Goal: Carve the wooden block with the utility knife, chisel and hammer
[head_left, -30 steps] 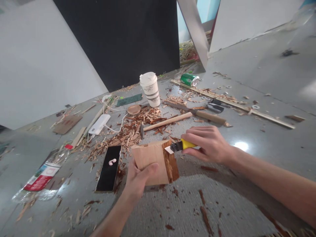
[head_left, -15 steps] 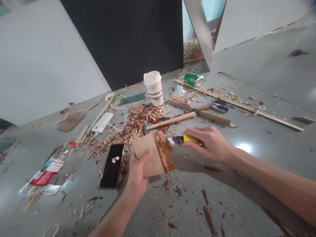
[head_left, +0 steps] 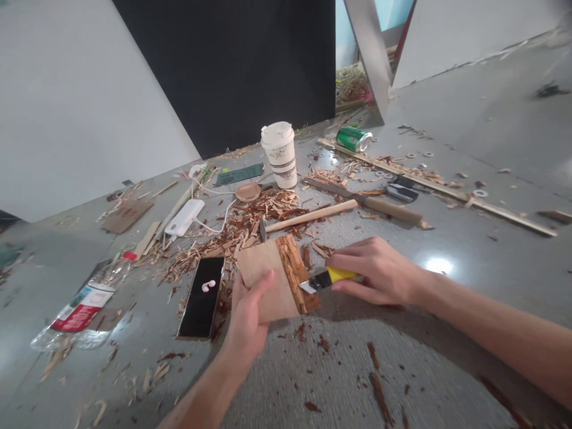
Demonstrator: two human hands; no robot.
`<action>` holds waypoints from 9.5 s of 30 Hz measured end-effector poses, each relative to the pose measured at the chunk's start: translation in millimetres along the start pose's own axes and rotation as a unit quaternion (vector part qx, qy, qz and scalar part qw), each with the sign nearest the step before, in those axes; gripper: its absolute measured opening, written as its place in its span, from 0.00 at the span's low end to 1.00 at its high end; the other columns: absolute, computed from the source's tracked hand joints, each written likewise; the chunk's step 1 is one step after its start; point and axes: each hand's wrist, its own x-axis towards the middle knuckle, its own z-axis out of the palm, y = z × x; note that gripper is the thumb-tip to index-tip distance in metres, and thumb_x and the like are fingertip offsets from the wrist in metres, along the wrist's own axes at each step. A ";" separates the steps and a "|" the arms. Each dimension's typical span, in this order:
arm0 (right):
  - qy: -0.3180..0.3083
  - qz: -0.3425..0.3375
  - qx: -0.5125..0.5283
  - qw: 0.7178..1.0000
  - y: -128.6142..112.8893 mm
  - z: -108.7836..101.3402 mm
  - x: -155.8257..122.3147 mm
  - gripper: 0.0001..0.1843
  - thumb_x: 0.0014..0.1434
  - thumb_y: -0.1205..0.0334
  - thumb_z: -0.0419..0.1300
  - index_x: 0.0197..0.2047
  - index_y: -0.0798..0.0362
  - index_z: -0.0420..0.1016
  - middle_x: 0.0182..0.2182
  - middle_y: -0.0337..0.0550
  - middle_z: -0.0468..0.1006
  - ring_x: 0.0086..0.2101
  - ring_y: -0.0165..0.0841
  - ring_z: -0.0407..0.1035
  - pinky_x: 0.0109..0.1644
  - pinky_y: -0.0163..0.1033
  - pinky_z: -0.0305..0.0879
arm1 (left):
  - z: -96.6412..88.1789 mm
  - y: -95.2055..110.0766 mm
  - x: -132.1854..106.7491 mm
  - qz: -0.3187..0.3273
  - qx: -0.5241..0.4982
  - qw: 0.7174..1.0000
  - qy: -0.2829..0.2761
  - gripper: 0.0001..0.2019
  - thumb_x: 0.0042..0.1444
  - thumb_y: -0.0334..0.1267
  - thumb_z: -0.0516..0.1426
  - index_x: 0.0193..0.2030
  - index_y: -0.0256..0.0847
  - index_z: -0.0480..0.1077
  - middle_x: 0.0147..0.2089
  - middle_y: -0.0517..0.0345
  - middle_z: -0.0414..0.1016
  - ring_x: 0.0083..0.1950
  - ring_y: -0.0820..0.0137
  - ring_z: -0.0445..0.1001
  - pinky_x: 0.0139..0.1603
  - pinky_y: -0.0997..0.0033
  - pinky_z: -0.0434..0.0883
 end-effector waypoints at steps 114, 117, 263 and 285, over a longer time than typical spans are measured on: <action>0.013 0.018 -0.143 0.990 5.3 16.0 4.2 0.27 0.76 0.43 0.49 0.33 0.53 0.74 0.26 0.41 0.76 0.26 0.31 0.63 0.33 0.41 0.49 | -11.6 -13.8 39.9 0.193 0.228 0.932 -0.207 0.25 0.52 0.48 0.71 0.53 0.35 0.78 0.51 0.44 0.84 0.53 0.55 0.82 0.54 0.61 0.78; 0.106 0.041 -0.133 0.985 3.7 10.9 4.2 0.26 0.76 0.47 0.48 0.32 0.53 0.72 0.25 0.41 0.73 0.26 0.33 0.63 0.34 0.42 0.51 | -9.8 -11.5 37.4 0.192 0.233 0.930 -0.211 0.25 0.53 0.48 0.71 0.53 0.35 0.78 0.52 0.43 0.83 0.54 0.55 0.82 0.55 0.61 0.78; 0.127 0.002 -0.170 0.977 -28.6 2.4 2.0 0.16 0.73 0.63 0.55 0.61 0.54 0.72 0.40 0.48 0.82 0.32 0.33 0.79 0.34 0.35 0.71 | -11.1 -4.9 22.2 0.093 0.044 0.978 -0.180 0.27 0.45 0.48 0.75 0.51 0.40 0.79 0.47 0.50 0.84 0.44 0.61 0.81 0.42 0.68 0.74; 0.142 -0.033 -0.241 0.959 -27.6 -9.1 2.4 0.15 0.68 0.65 0.63 0.58 0.53 0.77 0.37 0.44 0.82 0.36 0.35 0.77 0.44 0.40 0.66 | -11.1 7.7 10.6 0.058 0.057 0.976 -0.203 0.31 0.46 0.48 0.74 0.55 0.40 0.74 0.49 0.49 0.83 0.45 0.61 0.81 0.42 0.68 0.75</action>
